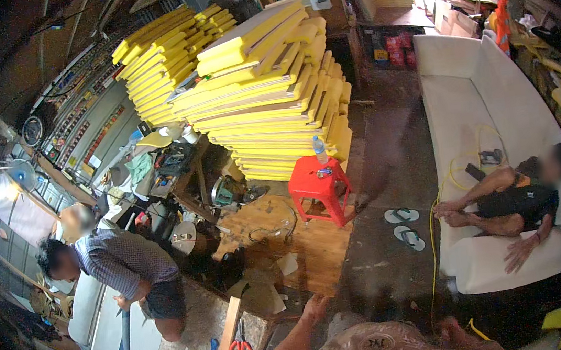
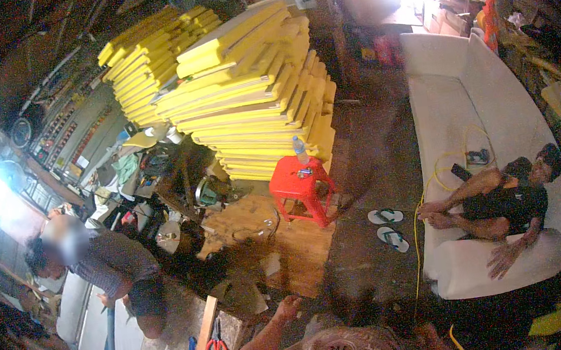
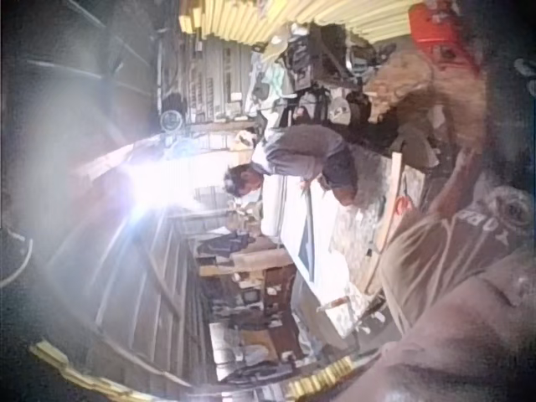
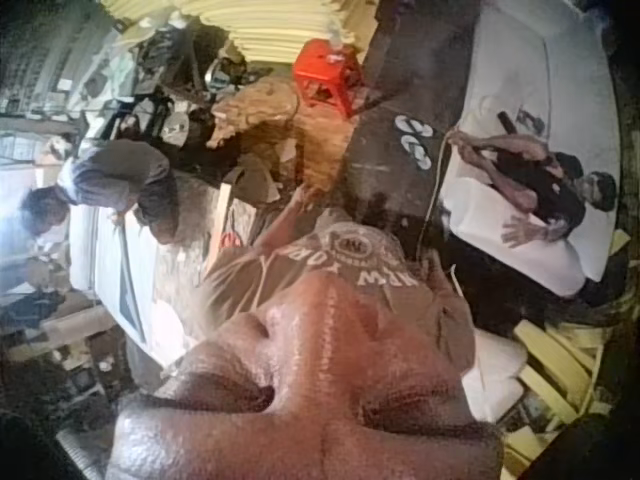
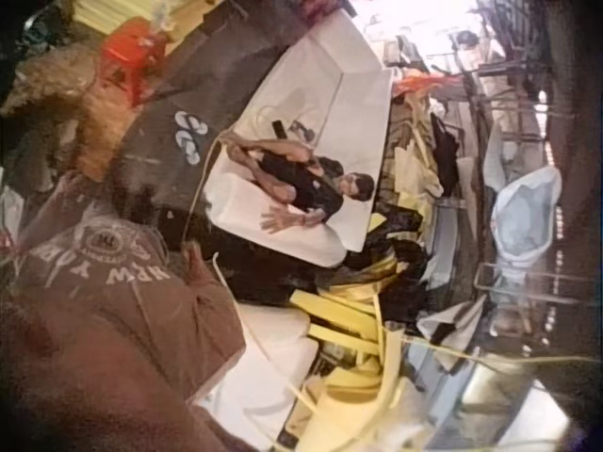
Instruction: The person loads a staple gun with staples and prepares to attach a yellow foam piece to a wooden frame. They handle the foam and frame, then load the tool with staples from a container.
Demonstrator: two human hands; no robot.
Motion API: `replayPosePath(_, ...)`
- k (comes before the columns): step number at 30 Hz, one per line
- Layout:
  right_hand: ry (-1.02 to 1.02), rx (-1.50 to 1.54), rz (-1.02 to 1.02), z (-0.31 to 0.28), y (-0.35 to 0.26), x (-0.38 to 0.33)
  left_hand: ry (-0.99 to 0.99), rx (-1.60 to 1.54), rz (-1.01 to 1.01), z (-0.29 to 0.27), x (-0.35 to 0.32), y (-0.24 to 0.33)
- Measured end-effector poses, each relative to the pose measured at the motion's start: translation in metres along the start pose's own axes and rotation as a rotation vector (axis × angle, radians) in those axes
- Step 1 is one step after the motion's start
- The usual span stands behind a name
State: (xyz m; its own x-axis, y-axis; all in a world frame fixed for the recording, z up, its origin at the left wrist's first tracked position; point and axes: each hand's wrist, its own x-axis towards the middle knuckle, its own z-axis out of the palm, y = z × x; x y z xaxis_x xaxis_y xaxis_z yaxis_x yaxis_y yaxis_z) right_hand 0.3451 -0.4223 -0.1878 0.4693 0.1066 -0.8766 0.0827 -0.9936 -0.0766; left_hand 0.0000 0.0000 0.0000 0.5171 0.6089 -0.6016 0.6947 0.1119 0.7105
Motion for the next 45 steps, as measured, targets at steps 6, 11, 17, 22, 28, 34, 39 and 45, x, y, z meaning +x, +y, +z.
replayPosePath(6,0.349,0.028,-0.801,-0.051,-0.211,-0.011,-0.098,0.292,0.014,0.009,0.045,-0.042)
replayPosePath(11,0.118,0.201,-0.764,-0.095,-0.323,-0.104,-0.175,0.301,-0.238,0.014,0.062,-0.112)
replayPosePath(17,0.050,-0.220,-0.447,-0.074,-0.238,0.055,-0.191,0.306,-0.380,-0.035,0.120,-0.109)
replayPosePath(22,-0.055,0.019,0.010,-0.163,-0.211,0.079,-0.123,0.405,-0.197,-0.095,0.246,-0.040)
replayPosePath(28,0.155,0.440,-0.058,-0.235,-0.296,0.092,-0.097,0.605,0.111,-0.151,0.392,0.131)
replayPosePath(34,0.105,0.638,-0.367,-0.213,-0.350,0.176,-0.007,0.213,0.167,-0.117,0.483,0.232)
replayPosePath(39,-0.195,0.547,-0.114,-0.228,-0.372,0.203,-0.113,0.332,0.074,-0.097,0.505,0.205)
replayPosePath(45,-0.036,0.160,-0.273,-0.362,-0.396,0.243,-0.312,0.640,-0.213,-0.140,0.546,0.245)
